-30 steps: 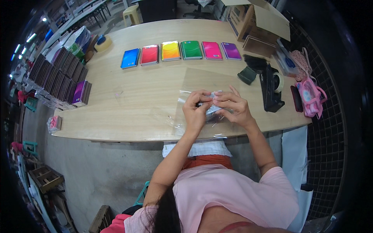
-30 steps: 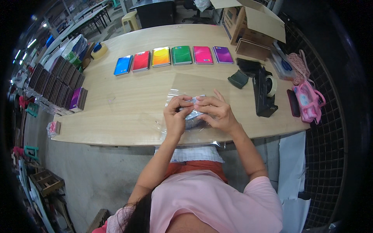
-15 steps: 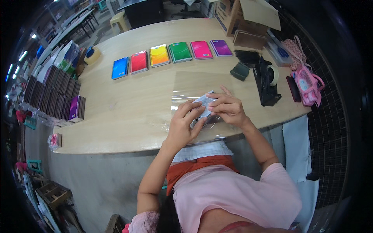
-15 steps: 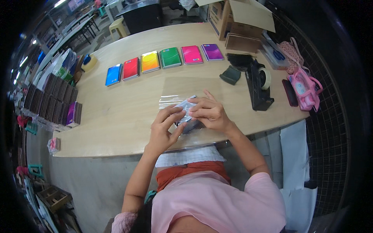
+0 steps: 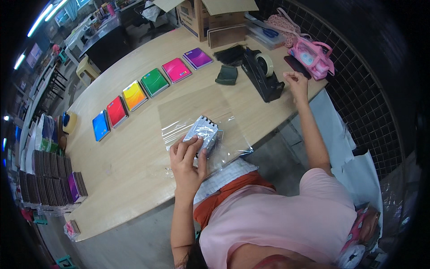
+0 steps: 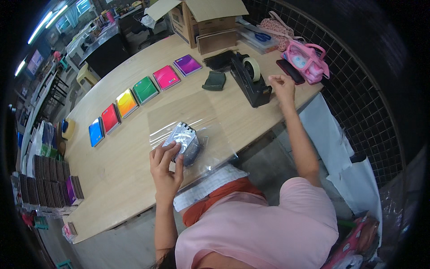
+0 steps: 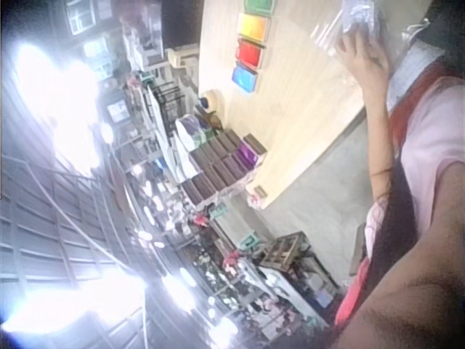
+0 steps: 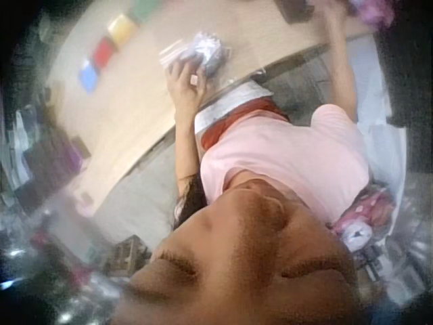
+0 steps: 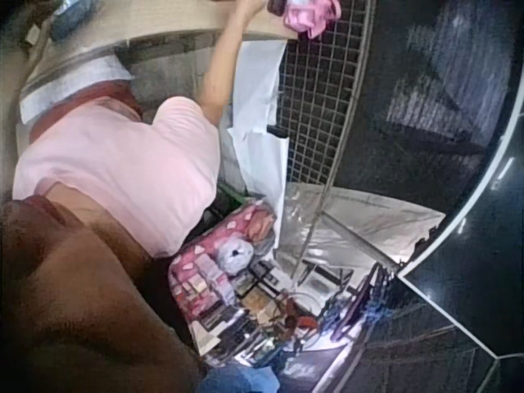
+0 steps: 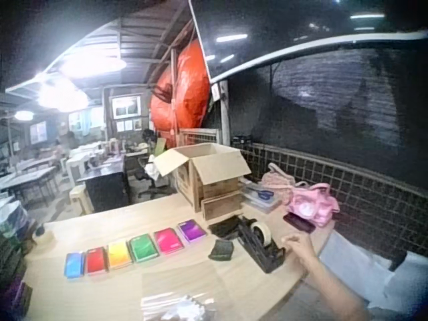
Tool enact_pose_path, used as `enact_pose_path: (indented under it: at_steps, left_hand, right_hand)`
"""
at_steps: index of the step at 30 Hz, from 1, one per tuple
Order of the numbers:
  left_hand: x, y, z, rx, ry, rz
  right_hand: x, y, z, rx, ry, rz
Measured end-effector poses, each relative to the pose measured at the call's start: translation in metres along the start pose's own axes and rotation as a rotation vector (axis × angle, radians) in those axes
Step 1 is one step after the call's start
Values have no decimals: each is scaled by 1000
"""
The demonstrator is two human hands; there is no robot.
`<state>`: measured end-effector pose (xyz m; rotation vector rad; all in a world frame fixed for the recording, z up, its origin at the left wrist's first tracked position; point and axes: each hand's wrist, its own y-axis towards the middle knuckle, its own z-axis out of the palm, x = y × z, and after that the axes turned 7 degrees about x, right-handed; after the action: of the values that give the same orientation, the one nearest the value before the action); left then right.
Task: The person picks up several small notebooks of different colors, stacks them into a single pile, inserts the stack into a plastic sleeve, and seals the package using tape from a dispenser.
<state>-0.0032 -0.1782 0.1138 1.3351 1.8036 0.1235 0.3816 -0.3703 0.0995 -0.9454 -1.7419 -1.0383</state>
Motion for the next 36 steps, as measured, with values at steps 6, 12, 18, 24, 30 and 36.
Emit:
enact_pose_path:
  at_steps: [6, 12, 18, 24, 30, 36]
  left_hand:
    - [1, -2, 0, -8, 8, -4]
    - [3, -2, -2, -10, 35, -12]
    - [5, -2, -2, -14, 34, 1]
    - [2, -2, -2, -26, 46, -1]
    - [8, -4, -1, -40, 23, 26]
    - [7, -3, 1, -54, 9, 71]
  right_hand:
    - [-21, 38, 6, 225, 151, 658]
    - [-18, 18, 6, 199, 155, 373]
    - [-64, -29, 9, 85, 508, 597]
    - [-53, -74, 67, 294, 947, 637]
    - [106, -143, 138, 659, 628, 230]
    - [118, -169, 160, 658, 248, 40]
